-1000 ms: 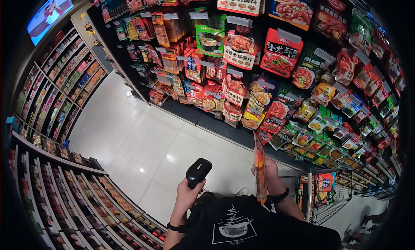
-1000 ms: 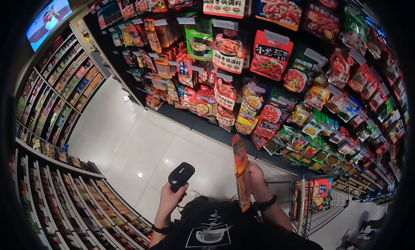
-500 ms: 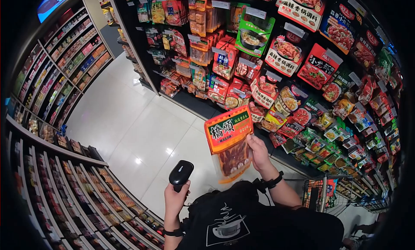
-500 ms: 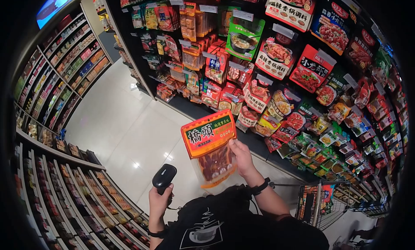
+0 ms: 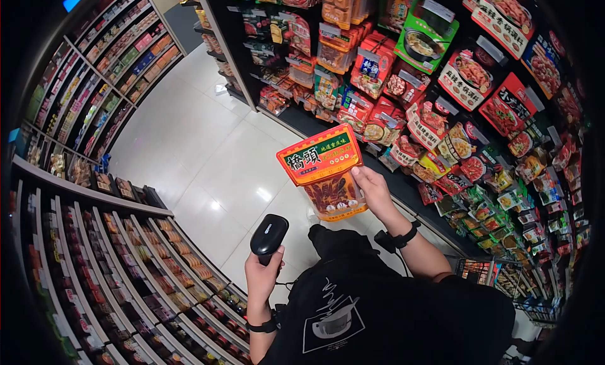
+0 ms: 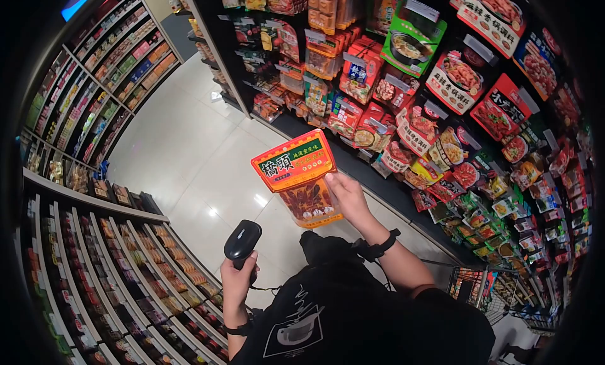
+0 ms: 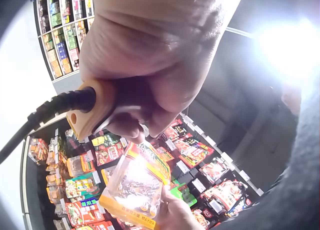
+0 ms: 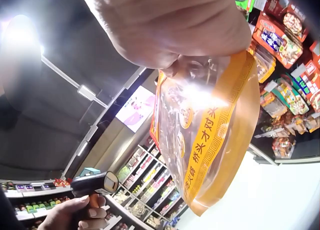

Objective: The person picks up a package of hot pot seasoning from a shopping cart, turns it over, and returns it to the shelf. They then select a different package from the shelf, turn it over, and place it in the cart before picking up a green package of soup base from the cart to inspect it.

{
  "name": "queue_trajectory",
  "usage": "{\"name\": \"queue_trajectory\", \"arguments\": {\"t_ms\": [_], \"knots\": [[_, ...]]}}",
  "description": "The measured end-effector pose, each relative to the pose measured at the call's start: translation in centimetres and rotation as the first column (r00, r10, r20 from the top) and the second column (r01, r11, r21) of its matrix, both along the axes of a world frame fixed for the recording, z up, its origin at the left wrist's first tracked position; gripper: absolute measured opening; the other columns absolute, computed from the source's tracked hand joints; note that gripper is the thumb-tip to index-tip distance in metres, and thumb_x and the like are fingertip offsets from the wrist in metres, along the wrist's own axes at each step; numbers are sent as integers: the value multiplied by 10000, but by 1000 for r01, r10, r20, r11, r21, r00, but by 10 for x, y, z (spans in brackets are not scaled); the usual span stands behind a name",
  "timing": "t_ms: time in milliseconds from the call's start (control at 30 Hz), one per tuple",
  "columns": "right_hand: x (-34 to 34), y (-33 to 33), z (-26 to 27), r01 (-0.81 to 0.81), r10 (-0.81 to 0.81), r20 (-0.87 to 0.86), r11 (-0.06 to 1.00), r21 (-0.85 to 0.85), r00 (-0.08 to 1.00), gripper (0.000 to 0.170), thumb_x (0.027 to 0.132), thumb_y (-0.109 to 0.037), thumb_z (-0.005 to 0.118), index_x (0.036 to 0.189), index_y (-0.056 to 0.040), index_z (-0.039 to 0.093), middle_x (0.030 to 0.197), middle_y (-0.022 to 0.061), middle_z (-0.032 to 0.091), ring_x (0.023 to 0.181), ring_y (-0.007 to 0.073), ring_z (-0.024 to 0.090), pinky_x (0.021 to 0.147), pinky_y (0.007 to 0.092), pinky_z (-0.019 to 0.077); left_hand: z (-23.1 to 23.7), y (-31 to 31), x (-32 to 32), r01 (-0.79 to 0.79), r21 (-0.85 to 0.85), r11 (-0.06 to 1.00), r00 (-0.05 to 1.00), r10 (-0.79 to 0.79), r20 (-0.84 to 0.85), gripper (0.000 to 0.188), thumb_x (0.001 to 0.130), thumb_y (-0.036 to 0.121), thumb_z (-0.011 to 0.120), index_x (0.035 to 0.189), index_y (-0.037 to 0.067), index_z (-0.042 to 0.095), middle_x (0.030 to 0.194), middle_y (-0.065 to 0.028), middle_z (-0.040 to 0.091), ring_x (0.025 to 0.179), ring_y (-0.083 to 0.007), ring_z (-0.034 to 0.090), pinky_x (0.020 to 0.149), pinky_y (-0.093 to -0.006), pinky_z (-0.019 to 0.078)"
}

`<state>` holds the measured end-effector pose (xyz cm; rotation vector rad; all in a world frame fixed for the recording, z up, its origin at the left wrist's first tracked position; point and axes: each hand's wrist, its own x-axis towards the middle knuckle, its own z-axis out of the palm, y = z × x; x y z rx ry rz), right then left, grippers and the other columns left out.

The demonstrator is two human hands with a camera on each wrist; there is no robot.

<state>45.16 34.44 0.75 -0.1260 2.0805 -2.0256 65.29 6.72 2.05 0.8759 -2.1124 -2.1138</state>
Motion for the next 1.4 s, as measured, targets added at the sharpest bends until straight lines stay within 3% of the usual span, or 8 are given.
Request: {"name": "queue_trajectory", "arguments": {"t_ms": [500, 600, 667, 767, 1000, 1167, 1233, 1400], "knots": [[-161, -155, -45, 94, 158, 389, 826, -555, 908, 360, 1157, -281, 435, 1234, 7, 638, 1152, 94, 737, 976, 153, 708, 868, 295, 548, 23, -101, -121, -14, -126, 992, 995, 27, 97, 215, 967, 177, 810, 1074, 9, 730, 769, -8, 702, 653, -70, 630, 587, -240, 472], [-218, -163, -148, -114, 531, 193, 492, -863, 825, 429, 1108, -401, 523, 1161, 16, 614, 983, 92, 704, 797, 177, 661, 778, 313, 558, 29, -119, -164, 71, -143, 987, 991, -54, 119, 224, 967, 182, 812, 1056, -2, 720, 778, -8, 701, 663, -77, 639, 598, -242, 482], [-223, -183, -125, -49, 599, 25, 107, -993, 800, 455, 1047, -471, 588, 1123, -22, 590, 868, 50, 635, 754, 164, 607, 756, 309, 524, 38, -126, -205, 186, -109, 977, 977, -172, 128, 233, 958, 171, 822, 1060, -7, 712, 794, -3, 703, 676, -72, 641, 616, -245, 504], [-244, -217, -134, -72, 614, -186, -206, -976, 767, 490, 980, -536, 659, 1077, -65, 569, 728, 2, 550, 700, 152, 550, 740, 301, 488, 32, -127, -238, 313, -75, 947, 945, -303, 122, 217, 953, 128, 817, 1083, -8, 709, 812, 5, 707, 696, -62, 637, 640, -246, 514], [-259, -245, -128, -147, 571, -214, -162, -976, 792, 600, 949, -590, 689, 1114, -27, 563, 781, 33, 627, 678, 143, 571, 677, 272, 473, 33, -146, -281, 505, -101, 857, 860, -490, 141, 201, 939, 86, 812, 1093, -2, 716, 826, -12, 730, 705, -73, 654, 666, -249, 531], [-247, -223, -86, -160, 334, -48, 316, -935, 941, 598, 1022, -540, 565, 1231, 19, 610, 839, 95, 679, 688, 175, 622, 606, 287, 470, 30, -174, -302, 541, -70, 838, 835, -525, 166, 193, 949, 114, 813, 1085, 6, 727, 807, -9, 730, 691, -72, 655, 645, -246, 522], [-239, -209, -97, 2, 164, 135, 629, -777, 977, 569, 1041, -517, 555, 1272, -2, 621, 909, 104, 708, 738, 177, 668, 625, 286, 499, 26, -191, -307, 543, -14, 840, 829, -532, 173, 194, 956, 134, 813, 1080, 11, 730, 795, -5, 726, 678, -69, 653, 623, -241, 511], [-178, -184, -57, 615, -527, 317, 669, -417, 788, 352, 1150, -293, 500, 1307, -15, 648, 1022, 23, 736, 841, 86, 663, 788, 281, 559, 9, -234, -323, 573, 111, 812, 798, -584, 151, 170, 984, 181, 794, 980, 32, 712, 690, -14, 663, 565, -66, 588, 510, -230, 443]]}}
